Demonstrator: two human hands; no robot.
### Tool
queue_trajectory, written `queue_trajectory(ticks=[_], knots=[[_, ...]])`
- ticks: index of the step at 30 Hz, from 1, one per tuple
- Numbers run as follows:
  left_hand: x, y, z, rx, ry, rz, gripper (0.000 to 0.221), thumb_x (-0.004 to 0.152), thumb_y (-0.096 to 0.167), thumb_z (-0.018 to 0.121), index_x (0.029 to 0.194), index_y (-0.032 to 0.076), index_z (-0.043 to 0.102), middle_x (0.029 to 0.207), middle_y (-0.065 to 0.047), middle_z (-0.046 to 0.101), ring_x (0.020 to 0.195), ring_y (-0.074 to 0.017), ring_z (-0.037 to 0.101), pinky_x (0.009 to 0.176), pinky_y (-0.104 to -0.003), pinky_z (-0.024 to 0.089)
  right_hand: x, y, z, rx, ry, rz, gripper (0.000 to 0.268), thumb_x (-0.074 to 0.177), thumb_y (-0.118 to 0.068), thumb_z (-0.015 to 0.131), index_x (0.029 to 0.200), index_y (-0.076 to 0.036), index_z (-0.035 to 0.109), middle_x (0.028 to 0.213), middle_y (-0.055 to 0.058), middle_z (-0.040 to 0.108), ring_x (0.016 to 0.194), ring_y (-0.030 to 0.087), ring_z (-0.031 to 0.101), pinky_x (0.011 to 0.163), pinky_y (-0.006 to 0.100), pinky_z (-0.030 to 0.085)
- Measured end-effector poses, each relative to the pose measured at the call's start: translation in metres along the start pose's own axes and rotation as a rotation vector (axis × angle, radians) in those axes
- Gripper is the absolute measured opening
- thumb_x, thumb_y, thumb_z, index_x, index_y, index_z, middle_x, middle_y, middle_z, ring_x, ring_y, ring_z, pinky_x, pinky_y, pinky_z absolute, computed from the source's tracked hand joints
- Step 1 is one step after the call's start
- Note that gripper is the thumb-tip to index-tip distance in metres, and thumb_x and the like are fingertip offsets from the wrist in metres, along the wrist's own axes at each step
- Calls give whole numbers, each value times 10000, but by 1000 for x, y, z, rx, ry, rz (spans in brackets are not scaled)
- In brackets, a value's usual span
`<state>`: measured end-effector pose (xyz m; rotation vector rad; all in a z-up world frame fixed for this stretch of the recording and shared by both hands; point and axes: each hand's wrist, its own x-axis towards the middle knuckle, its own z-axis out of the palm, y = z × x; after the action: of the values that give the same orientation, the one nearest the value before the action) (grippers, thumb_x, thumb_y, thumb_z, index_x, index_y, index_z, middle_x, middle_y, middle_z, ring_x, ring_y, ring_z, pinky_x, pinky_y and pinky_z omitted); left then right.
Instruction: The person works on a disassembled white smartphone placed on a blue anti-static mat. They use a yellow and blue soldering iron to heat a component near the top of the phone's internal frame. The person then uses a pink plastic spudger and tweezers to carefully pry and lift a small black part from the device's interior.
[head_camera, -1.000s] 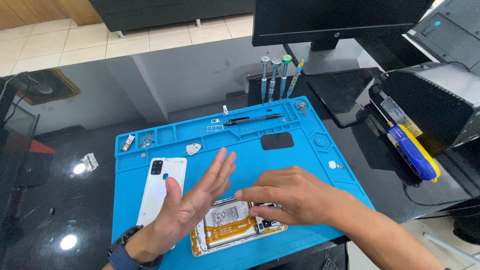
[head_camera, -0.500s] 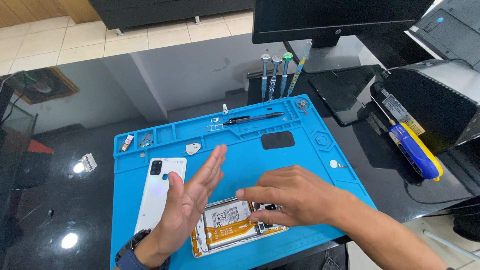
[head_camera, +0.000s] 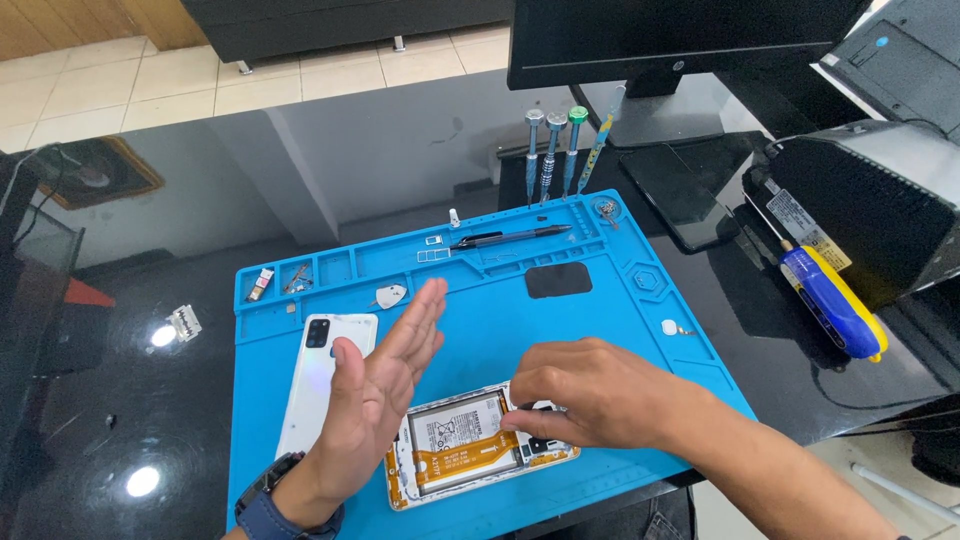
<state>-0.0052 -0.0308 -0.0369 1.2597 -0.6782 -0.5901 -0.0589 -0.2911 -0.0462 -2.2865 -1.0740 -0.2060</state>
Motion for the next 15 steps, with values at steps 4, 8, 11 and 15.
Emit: queue_trajectory(ticks=[4, 8, 11, 15], knots=[[2, 22, -8, 38, 150, 311, 984, 970, 820, 229, 1624, 121, -1, 1754, -134, -49, 1641, -334, 8, 1279, -532, 65, 0, 1, -1, 13, -59, 44, 200, 1037, -297, 628, 1057, -98, 638, 1007, 96, 745, 859, 254, 689, 552, 420, 533], [-4, 35, -32, 205, 316, 469, 986, 1001, 819, 363, 1620, 85, 140, 1718, -210, 233, 1586, -362, 312, 1259, -509, 314, 1, -2, -1, 45, -92, 36, 257, 1040, -321, 611, 1198, -118, 613, 1118, 120, 756, 952, 234, 714, 600, 421, 601], [-5, 33, -33, 793, 246, 237, 805, 924, 757, 324, 1387, 144, 564, 1296, -59, 670, 1064, -191, 655, 894, -374, 527, 0, -4, -8, 117, -43, 3, 285, 1038, -258, 633, 1280, -136, 545, 1101, 136, 741, 905, 254, 726, 598, 415, 592], [-4, 16, -31, 1374, -131, 380, 857, 833, 679, 730, 1416, 79, 540, 1293, -180, 601, 1147, -359, 599, 950, -526, 473, 4, -9, -16, 205, -65, -8, 240, 1044, -198, 605, 1275, -135, 576, 1108, 83, 753, 905, 261, 747, 633, 399, 582]])
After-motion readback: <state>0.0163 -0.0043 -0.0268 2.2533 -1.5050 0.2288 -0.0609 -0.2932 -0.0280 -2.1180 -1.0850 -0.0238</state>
